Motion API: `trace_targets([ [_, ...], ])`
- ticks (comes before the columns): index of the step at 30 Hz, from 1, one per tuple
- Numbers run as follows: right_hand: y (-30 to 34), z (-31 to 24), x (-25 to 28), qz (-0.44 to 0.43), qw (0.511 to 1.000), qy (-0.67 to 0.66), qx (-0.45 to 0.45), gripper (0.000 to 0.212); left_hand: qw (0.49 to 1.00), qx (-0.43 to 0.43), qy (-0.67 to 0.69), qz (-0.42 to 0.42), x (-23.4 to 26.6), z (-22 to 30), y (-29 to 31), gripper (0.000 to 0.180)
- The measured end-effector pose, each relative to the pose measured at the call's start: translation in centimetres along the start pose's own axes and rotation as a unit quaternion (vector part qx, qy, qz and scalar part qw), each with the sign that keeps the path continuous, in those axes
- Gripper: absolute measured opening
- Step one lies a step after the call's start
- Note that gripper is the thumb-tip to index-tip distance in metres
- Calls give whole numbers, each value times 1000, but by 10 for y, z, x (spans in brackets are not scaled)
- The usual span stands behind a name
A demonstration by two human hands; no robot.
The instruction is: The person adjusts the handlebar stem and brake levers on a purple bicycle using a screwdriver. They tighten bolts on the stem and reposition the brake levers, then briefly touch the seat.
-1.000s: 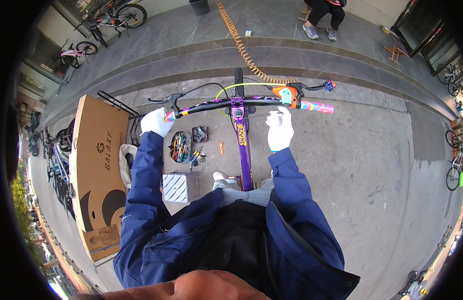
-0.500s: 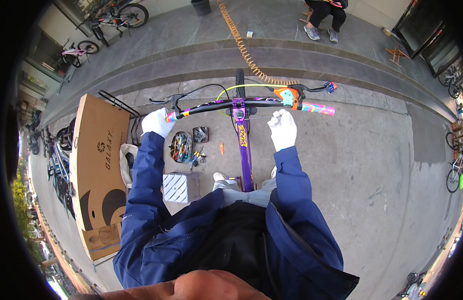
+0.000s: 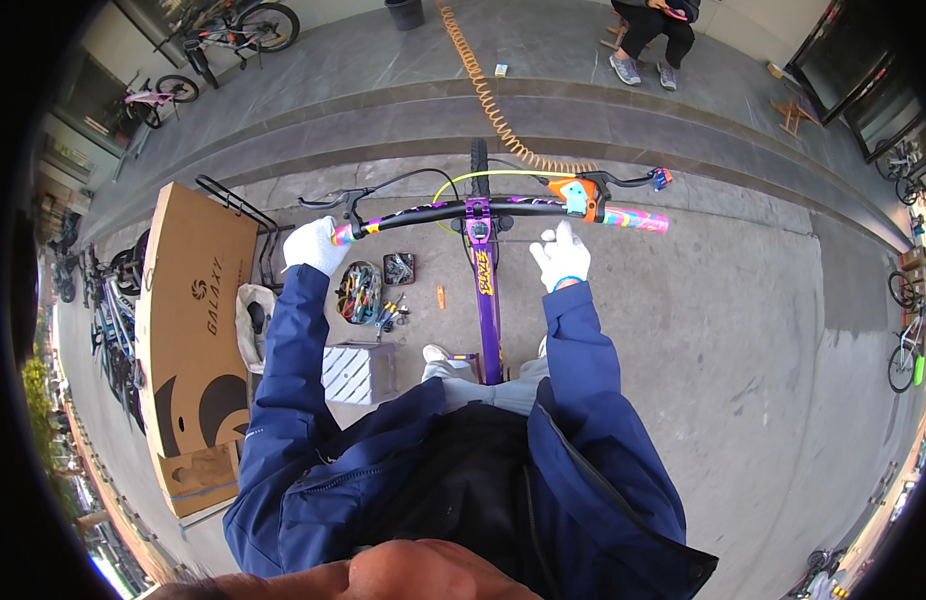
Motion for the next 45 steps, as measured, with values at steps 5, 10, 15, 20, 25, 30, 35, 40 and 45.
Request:
trace_targets([
  [5,13,4,-6,-103,989,-99,48,22,1000,-3,-3,-1,-3,-2,-3,27],
  [10,22,11,-1,-135,980,-137,42,24,1000,3,-7,-8,-6,-3,-2,28],
  [15,22,-1,3,-110,982,-122,93,25,1000,-5,-3,0,-6,-3,-1,28],
  [20,51,-18,-19,-125,963,182,158,26,1000,-1,-3,8,-6,-3,0,29],
  [25,89,-36,-67,-177,815,431,345,20,1000,-3,-8,1,-5,-2,1,29],
  [30,93,-28,-86,-205,784,459,364,18,1000,-6,-1,3,-5,-3,1,30],
  [35,92,-20,-82,-201,806,437,345,18,1000,-6,10,23,-5,-4,0,27],
  [40,86,-18,-81,-205,809,432,342,17,1000,-6,17,20,-7,-5,-1,26],
  [45,94,-32,-96,-226,734,450,456,17,1000,-7,6,8,-6,-4,0,27],
])
Point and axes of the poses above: each hand's wrist, its own y-axis away from the middle knuckle, its own x-axis out of the back of the hand, z = x × y, the point moved 8 cm from there along -y, towards the middle knuckle, and after that the axes turned 1 degree about -y, right-handed, at the moved point
